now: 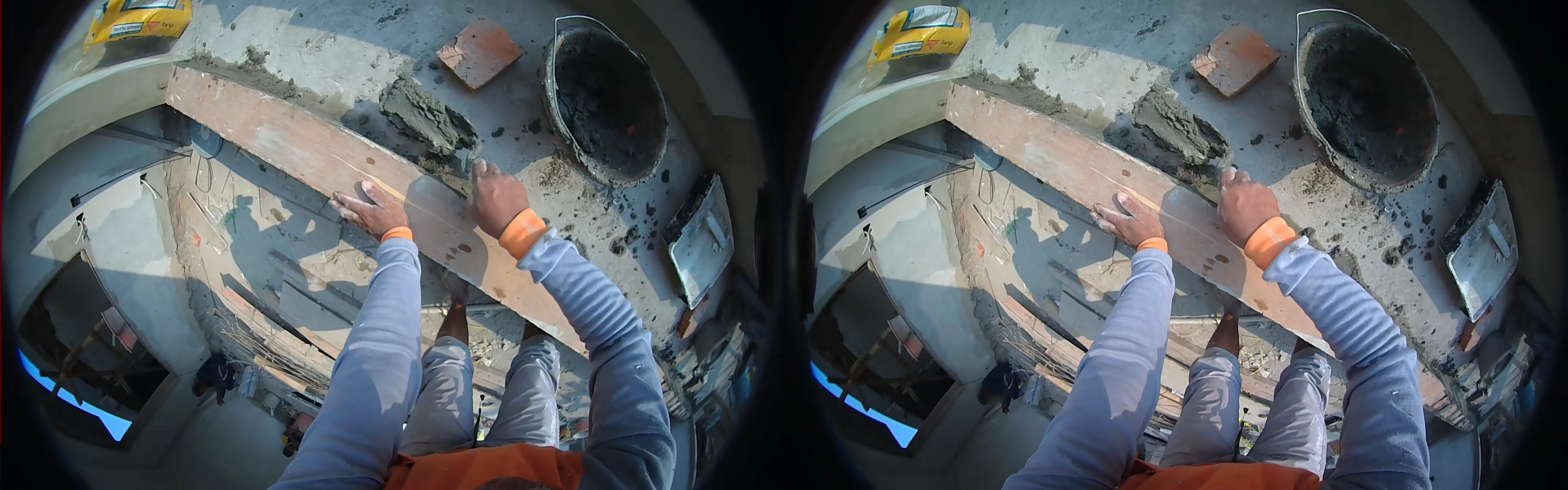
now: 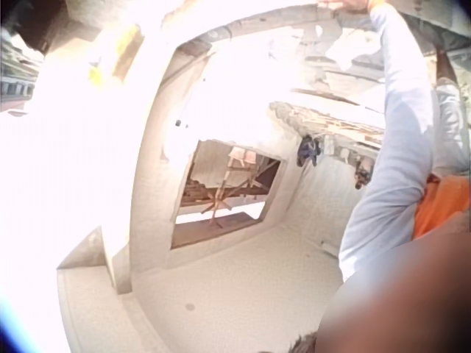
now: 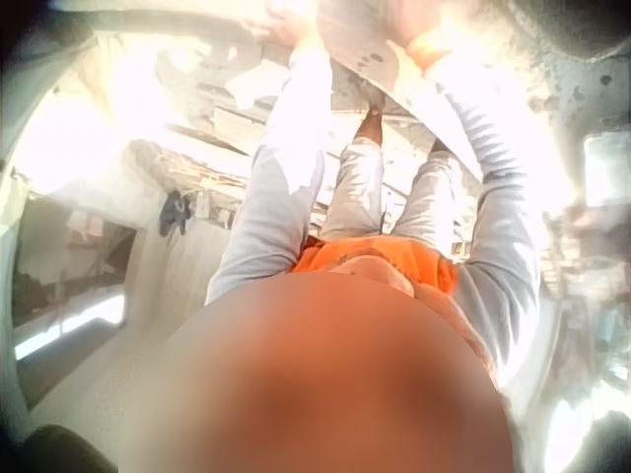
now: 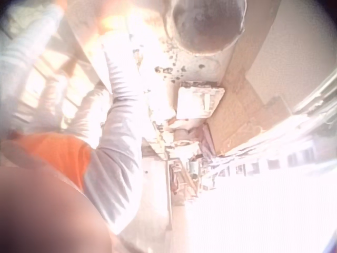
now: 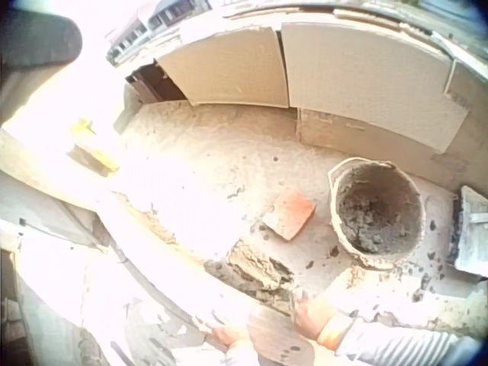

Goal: Applying cement to a concrete surface using a trowel at a construction site.

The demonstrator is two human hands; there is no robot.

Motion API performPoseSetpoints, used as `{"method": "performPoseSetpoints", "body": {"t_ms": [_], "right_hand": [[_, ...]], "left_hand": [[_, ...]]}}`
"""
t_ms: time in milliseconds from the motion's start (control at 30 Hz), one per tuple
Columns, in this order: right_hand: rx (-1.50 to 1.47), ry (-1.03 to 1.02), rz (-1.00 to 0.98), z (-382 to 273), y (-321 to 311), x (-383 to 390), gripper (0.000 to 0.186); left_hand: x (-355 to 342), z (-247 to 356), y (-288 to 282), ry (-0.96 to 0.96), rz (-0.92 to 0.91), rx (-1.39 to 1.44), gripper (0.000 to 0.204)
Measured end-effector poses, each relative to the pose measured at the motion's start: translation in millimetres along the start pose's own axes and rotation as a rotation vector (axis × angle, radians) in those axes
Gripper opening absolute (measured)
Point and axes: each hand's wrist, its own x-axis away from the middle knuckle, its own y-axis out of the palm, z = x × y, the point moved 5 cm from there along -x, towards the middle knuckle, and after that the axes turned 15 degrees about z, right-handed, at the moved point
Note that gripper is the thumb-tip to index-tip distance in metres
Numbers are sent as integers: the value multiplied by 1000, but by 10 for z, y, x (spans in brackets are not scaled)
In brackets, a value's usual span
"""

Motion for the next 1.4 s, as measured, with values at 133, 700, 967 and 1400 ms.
{"method": "performPoseSetpoints", "body": {"t_ms": [133, 700, 967, 1400], "right_hand": [[31, -174, -319, -374, 289, 3, 33], [-85, -231, -392, -703, 319, -274, 21], [-243, -236, -308, -460, 91, -179, 25], [-499, -89, 401, -578, -438, -798, 47]], "left_hand": [[-56, -102, 59, 43, 0, -32, 77], [-53, 81, -54, -80, -52, -21, 81], [23, 151, -27, -57, -81, -68, 78], [-142, -331, 105, -65, -66, -17, 78]]}}
